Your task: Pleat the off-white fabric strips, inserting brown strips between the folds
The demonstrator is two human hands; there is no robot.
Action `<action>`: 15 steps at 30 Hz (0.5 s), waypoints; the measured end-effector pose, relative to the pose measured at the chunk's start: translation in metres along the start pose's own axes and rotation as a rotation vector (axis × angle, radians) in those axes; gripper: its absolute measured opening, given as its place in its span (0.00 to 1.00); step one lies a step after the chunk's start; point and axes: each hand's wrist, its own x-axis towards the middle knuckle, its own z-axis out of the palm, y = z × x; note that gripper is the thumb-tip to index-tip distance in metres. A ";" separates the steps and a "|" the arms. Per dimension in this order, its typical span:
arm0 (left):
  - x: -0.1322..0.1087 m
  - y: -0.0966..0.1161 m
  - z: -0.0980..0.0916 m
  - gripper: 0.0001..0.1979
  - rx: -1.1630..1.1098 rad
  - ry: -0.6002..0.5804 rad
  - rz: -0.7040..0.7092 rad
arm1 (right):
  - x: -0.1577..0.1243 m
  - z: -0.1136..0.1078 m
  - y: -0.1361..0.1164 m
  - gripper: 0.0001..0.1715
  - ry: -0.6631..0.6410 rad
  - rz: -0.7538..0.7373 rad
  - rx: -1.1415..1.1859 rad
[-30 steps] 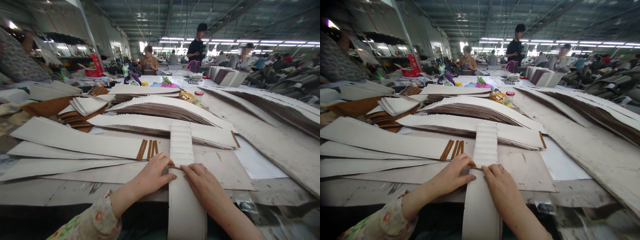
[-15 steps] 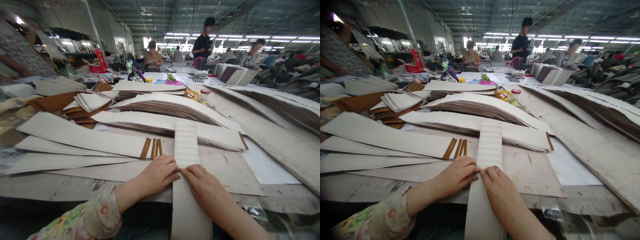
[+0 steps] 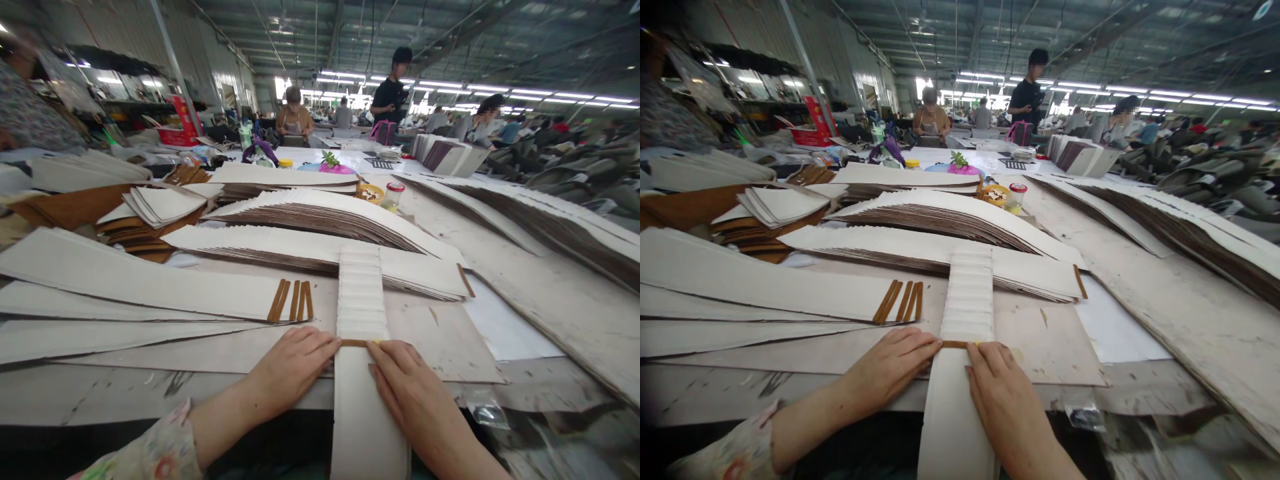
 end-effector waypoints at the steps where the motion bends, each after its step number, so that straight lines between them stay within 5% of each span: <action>1: 0.000 0.000 -0.002 0.16 -0.044 0.006 -0.015 | -0.002 0.002 -0.001 0.18 0.021 0.022 -0.011; 9: 0.024 -0.008 -0.012 0.11 -0.375 0.030 -0.426 | -0.007 0.010 -0.006 0.20 0.084 0.086 -0.025; 15: 0.044 -0.006 0.003 0.12 -0.383 0.040 -0.522 | -0.013 0.014 -0.008 0.20 0.075 0.099 -0.038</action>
